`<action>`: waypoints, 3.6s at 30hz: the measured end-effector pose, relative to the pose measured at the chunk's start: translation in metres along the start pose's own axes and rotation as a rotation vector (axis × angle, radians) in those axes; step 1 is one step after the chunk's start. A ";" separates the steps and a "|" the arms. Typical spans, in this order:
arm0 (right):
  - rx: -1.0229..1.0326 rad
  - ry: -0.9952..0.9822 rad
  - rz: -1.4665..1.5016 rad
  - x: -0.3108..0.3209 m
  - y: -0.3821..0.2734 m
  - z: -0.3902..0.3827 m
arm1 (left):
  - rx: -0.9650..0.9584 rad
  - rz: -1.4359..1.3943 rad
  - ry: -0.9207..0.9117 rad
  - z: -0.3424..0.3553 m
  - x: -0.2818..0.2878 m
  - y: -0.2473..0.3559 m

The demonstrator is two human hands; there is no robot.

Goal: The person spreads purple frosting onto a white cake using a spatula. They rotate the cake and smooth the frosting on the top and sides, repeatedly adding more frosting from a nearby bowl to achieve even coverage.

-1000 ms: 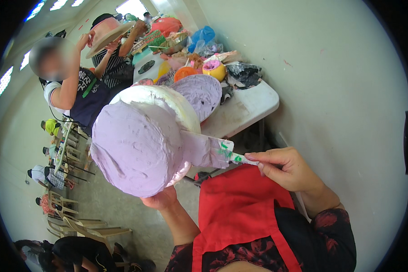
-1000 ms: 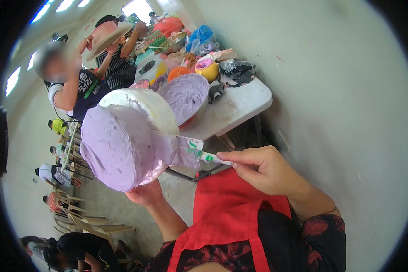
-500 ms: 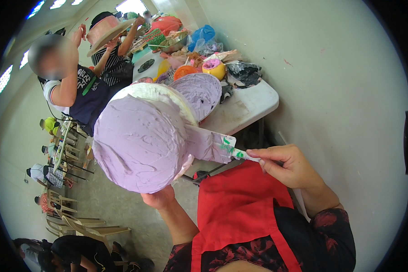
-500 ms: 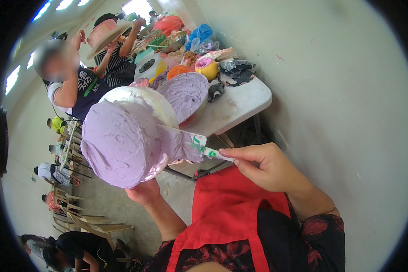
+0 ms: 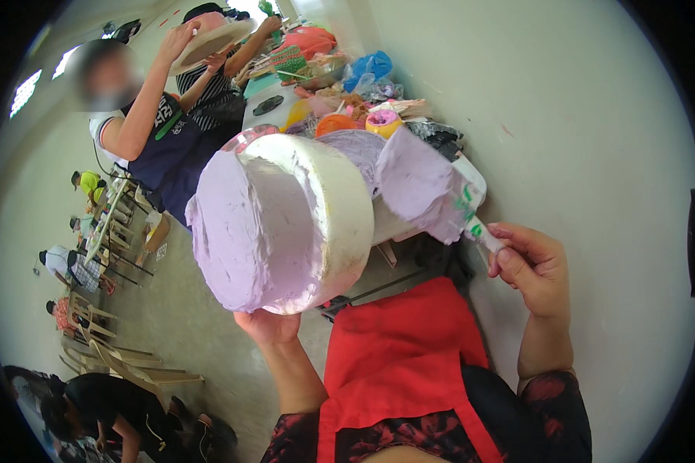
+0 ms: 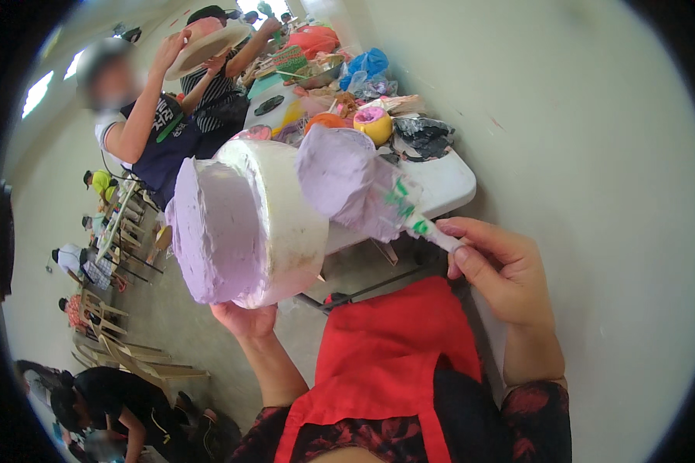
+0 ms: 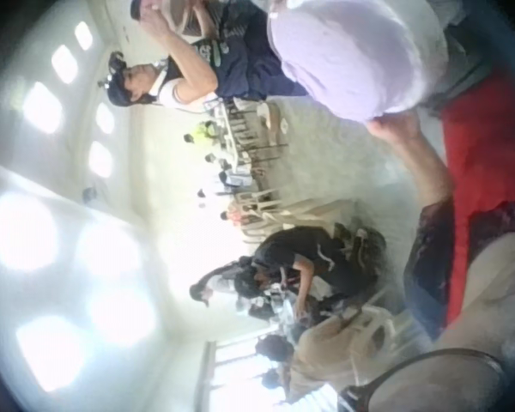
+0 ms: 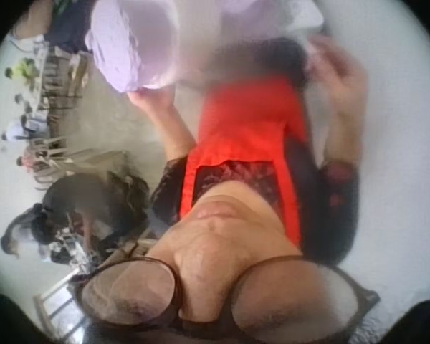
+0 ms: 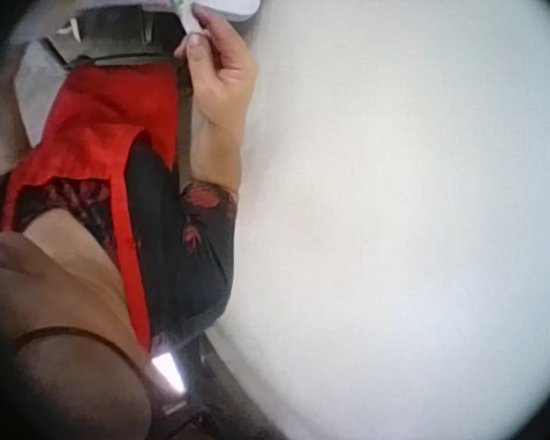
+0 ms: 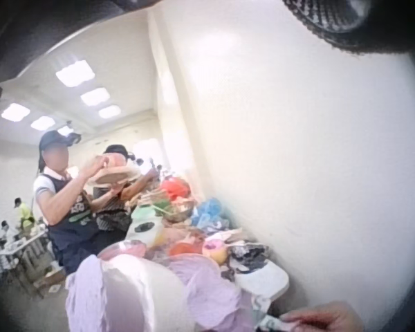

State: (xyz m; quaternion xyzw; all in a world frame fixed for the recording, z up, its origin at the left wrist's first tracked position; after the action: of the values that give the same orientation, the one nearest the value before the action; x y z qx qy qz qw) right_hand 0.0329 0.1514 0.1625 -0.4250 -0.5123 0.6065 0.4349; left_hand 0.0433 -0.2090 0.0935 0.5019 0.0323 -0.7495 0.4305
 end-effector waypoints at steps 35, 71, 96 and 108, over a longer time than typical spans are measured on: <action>1.168 0.224 -1.041 -0.006 -0.040 0.066 | 0.133 -0.025 -0.107 0.006 0.004 0.002; 1.166 -0.050 -1.008 0.023 -0.078 0.104 | 0.260 0.339 -0.178 0.036 -0.029 -0.020; 0.055 -0.095 0.239 -0.013 0.047 0.091 | -0.095 0.359 -0.079 -0.035 0.026 -0.048; 0.000 -0.084 0.246 -0.004 0.053 0.099 | -0.195 0.549 -0.154 -0.039 -0.003 -0.055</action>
State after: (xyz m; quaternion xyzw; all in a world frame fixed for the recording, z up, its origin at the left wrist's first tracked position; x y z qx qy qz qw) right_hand -0.0657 0.1178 0.1212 -0.4587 -0.4742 0.6725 0.3353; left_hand 0.0350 -0.1536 0.0555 0.3900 -0.0653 -0.6343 0.6643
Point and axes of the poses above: each hand's wrist, its own z-axis towards the middle knuckle, its own x-axis out of the back of the hand, y = z × x, the point moved 1 cm from there along z, towards the middle knuckle, and after that the axes turned 15 degrees about -x, right-handed, at the moved point
